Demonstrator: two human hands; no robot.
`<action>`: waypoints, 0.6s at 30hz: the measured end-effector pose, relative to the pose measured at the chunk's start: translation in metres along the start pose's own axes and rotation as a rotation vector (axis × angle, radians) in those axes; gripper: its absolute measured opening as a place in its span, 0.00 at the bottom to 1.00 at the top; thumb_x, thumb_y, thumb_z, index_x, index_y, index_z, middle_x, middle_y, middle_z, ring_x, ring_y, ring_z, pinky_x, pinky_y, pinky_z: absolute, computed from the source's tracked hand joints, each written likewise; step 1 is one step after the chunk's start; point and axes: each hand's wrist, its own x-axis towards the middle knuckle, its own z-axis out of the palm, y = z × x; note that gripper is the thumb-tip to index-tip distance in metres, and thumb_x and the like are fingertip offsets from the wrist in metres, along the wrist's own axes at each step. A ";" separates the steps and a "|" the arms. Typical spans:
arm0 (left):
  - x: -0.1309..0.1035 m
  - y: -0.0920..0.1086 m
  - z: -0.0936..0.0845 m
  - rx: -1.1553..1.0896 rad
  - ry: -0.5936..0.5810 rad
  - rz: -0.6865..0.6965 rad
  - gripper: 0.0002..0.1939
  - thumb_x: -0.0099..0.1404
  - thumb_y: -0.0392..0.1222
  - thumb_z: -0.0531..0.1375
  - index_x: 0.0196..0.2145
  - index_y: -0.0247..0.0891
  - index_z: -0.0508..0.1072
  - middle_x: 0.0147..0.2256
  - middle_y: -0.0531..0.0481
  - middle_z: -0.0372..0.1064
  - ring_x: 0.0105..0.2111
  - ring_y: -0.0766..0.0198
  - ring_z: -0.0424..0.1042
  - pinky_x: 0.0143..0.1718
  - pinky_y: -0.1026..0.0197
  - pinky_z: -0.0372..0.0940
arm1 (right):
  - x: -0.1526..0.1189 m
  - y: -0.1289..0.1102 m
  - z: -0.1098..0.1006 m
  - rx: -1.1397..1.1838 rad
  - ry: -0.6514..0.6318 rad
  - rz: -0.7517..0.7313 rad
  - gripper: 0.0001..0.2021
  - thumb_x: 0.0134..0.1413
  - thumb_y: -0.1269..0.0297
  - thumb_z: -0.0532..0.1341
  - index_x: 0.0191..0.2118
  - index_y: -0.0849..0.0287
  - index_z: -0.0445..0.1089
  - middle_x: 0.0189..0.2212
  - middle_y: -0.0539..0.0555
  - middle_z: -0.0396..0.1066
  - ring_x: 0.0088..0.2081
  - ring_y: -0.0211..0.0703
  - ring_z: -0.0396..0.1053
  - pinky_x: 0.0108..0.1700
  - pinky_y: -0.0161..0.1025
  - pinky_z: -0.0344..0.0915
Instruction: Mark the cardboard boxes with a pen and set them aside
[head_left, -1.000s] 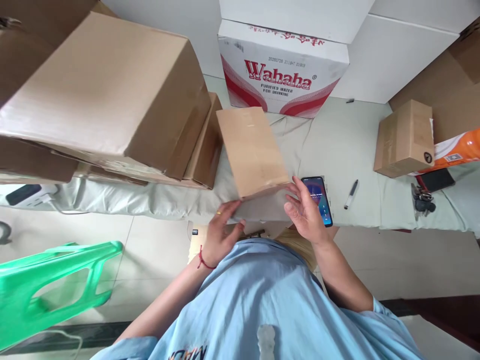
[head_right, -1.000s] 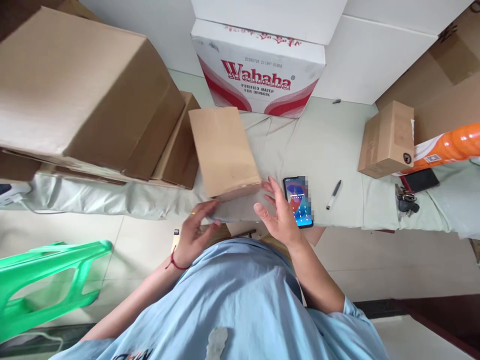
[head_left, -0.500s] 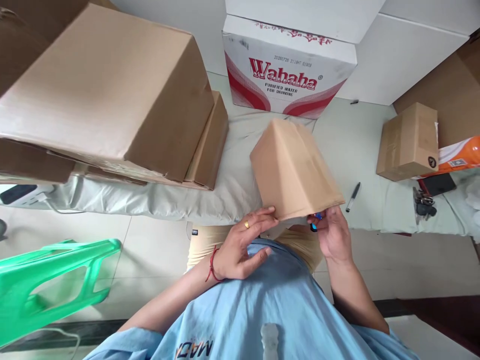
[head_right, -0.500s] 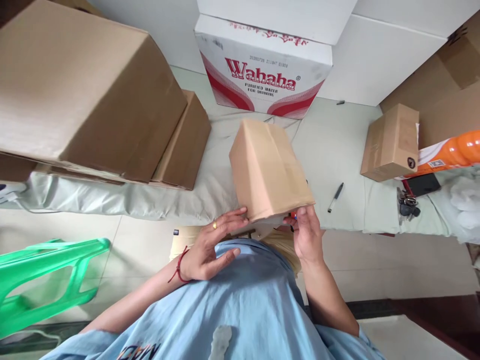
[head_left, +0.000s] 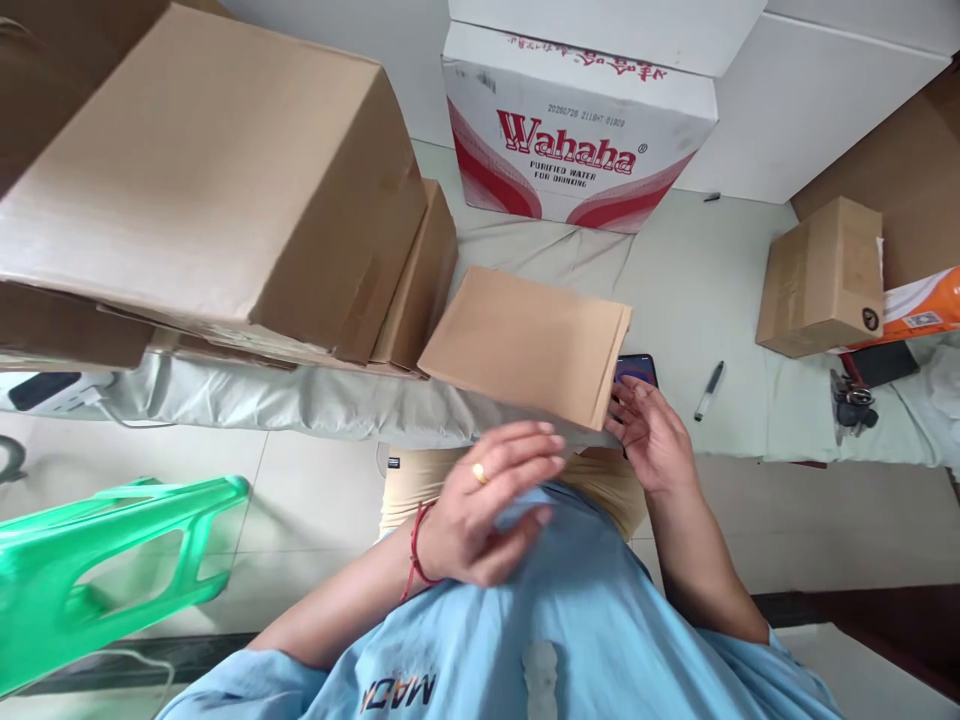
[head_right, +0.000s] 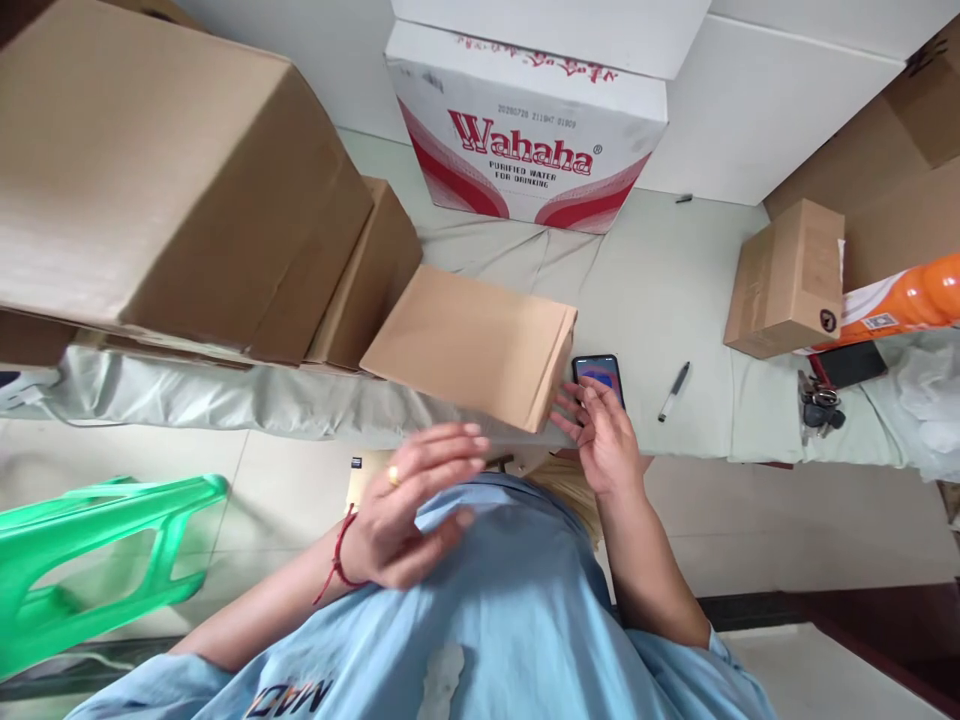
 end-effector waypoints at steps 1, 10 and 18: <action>-0.007 -0.005 0.000 0.053 0.134 -0.079 0.21 0.73 0.34 0.62 0.62 0.44 0.73 0.52 0.42 0.79 0.58 0.50 0.79 0.62 0.43 0.76 | -0.003 -0.002 -0.001 -0.034 -0.012 -0.026 0.24 0.52 0.41 0.77 0.47 0.51 0.79 0.49 0.55 0.83 0.50 0.50 0.82 0.42 0.44 0.82; -0.065 -0.080 0.004 -0.049 0.431 -0.789 0.34 0.73 0.50 0.65 0.73 0.48 0.64 0.73 0.39 0.62 0.74 0.45 0.64 0.72 0.40 0.66 | -0.019 0.003 0.009 -0.348 -0.142 -0.178 0.28 0.61 0.37 0.70 0.59 0.49 0.79 0.59 0.57 0.81 0.59 0.56 0.79 0.54 0.50 0.81; -0.044 -0.040 -0.020 -0.061 0.232 -0.509 0.32 0.75 0.46 0.65 0.74 0.55 0.67 0.73 0.45 0.65 0.76 0.44 0.60 0.75 0.37 0.62 | -0.006 0.013 -0.006 -0.252 0.088 -0.175 0.22 0.58 0.40 0.71 0.48 0.50 0.80 0.52 0.54 0.83 0.52 0.54 0.81 0.44 0.47 0.82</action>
